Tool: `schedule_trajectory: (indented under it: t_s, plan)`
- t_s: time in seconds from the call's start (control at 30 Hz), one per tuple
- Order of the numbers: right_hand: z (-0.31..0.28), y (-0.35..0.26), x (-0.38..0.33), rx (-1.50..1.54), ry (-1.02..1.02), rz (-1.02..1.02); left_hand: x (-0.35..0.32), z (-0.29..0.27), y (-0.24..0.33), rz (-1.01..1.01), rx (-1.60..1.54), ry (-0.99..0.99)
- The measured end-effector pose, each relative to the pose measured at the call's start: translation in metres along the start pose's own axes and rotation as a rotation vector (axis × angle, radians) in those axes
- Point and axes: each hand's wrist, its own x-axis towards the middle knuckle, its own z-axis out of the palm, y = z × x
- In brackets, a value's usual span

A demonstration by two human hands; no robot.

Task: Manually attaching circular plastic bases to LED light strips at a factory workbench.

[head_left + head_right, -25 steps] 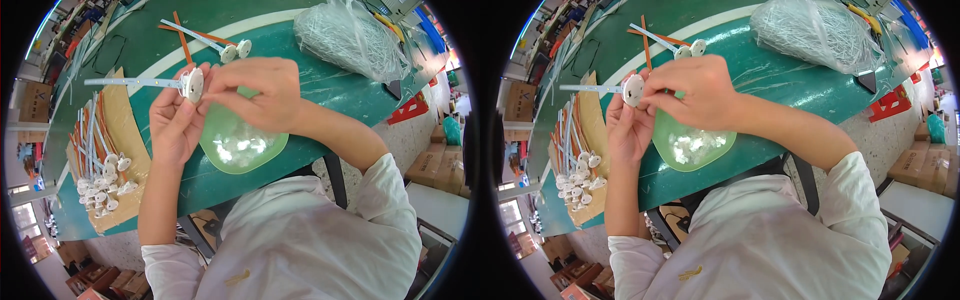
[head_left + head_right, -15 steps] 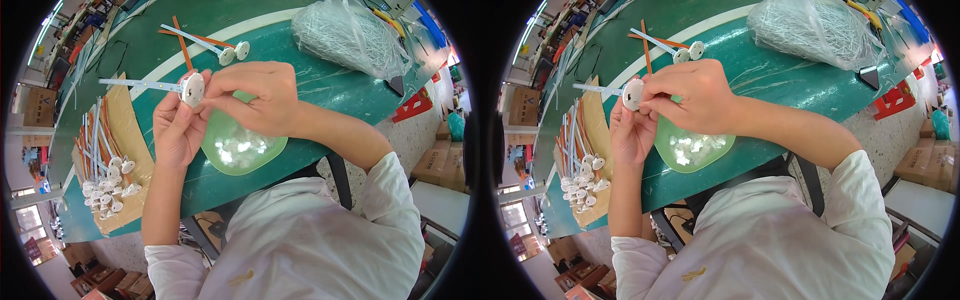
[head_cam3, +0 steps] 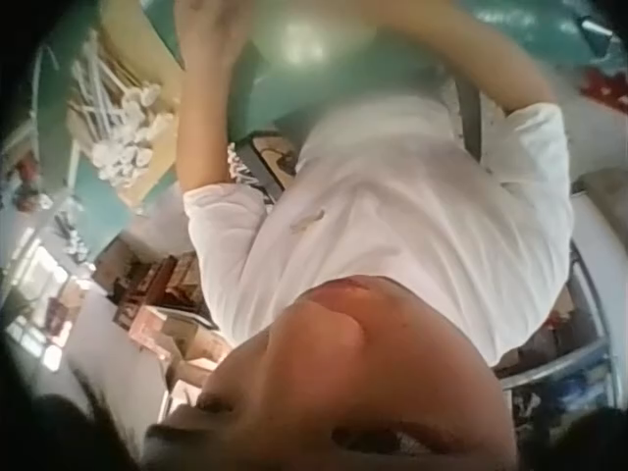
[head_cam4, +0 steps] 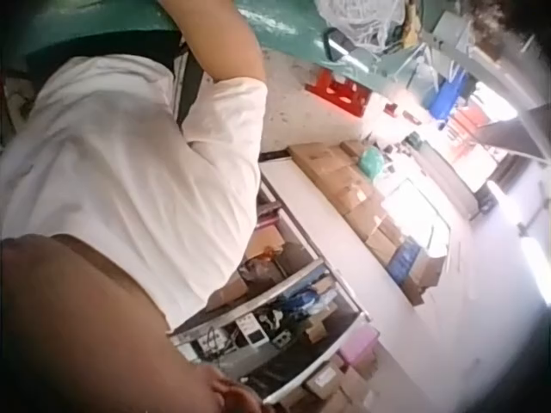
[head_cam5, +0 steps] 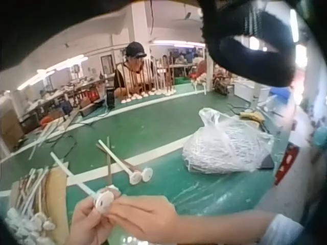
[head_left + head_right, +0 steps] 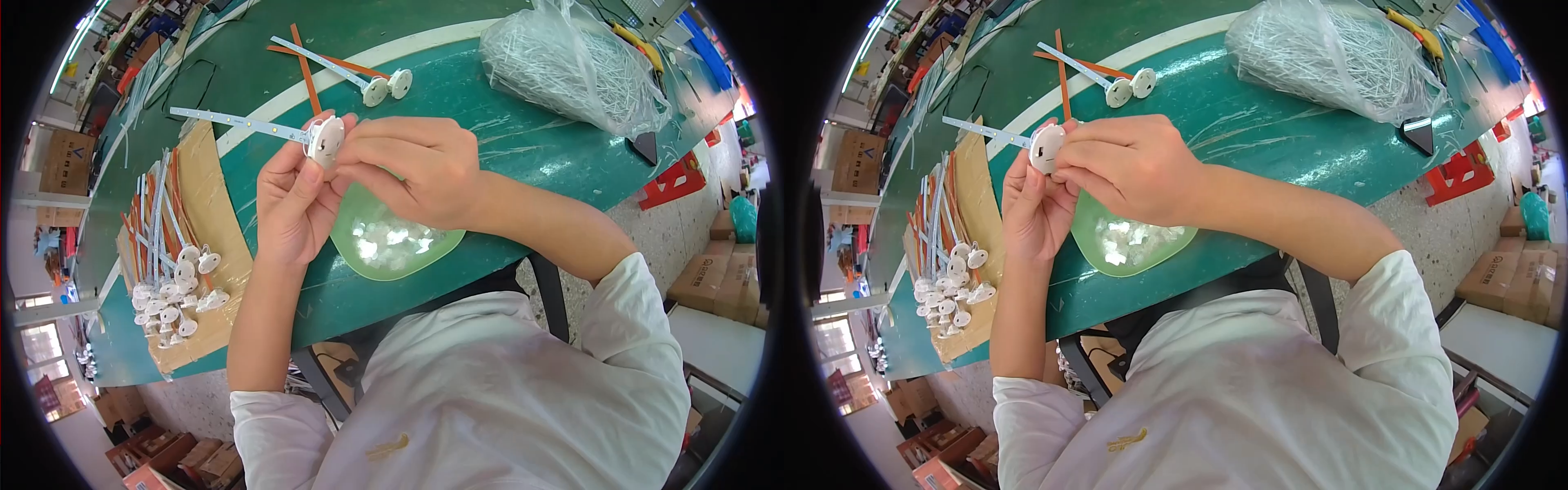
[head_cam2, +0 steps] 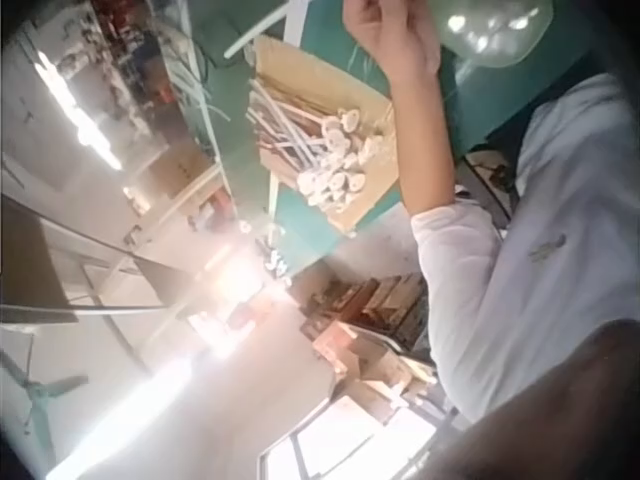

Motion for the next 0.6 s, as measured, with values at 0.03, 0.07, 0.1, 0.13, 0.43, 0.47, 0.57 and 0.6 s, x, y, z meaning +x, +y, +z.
schedule_trajectory:
  t_s: [0.03, 0.07, 0.1, 0.13, 0.43, 0.47, 0.57, 0.6]
  plan:
    - [0.000, 0.000, 0.000, 0.006, 0.020, 0.006, 0.000, 0.000, 0.001, 0.003, -0.001, -0.001]
    - [-0.001, 0.000, 0.001, 0.000, 0.011, -0.027, 0.000, 0.000, 0.001, 0.030, -0.008, -0.027]
    - [-0.002, 0.000, 0.002, -0.015, -0.024, -0.053, -0.001, 0.000, 0.001, 0.008, -0.004, 0.002]
    - [-0.003, 0.000, 0.002, -0.005, -0.002, -0.061, -0.001, 0.000, 0.001, 0.005, -0.016, -0.015]
    - [0.003, -0.005, 0.003, -0.103, 0.037, -0.038, -0.001, 0.008, -0.010, 0.053, 0.007, 0.030]
    - [0.004, -0.005, 0.003, -0.100, 0.055, -0.040, 0.000, 0.009, -0.010, 0.082, -0.022, 0.030]
    - [0.006, -0.005, 0.002, -0.088, 0.080, -0.009, -0.001, 0.012, -0.011, 0.097, 0.018, 0.063]
    - [0.006, -0.005, 0.002, -0.084, 0.065, 0.011, -0.001, 0.012, -0.010, 0.077, 0.027, 0.057]
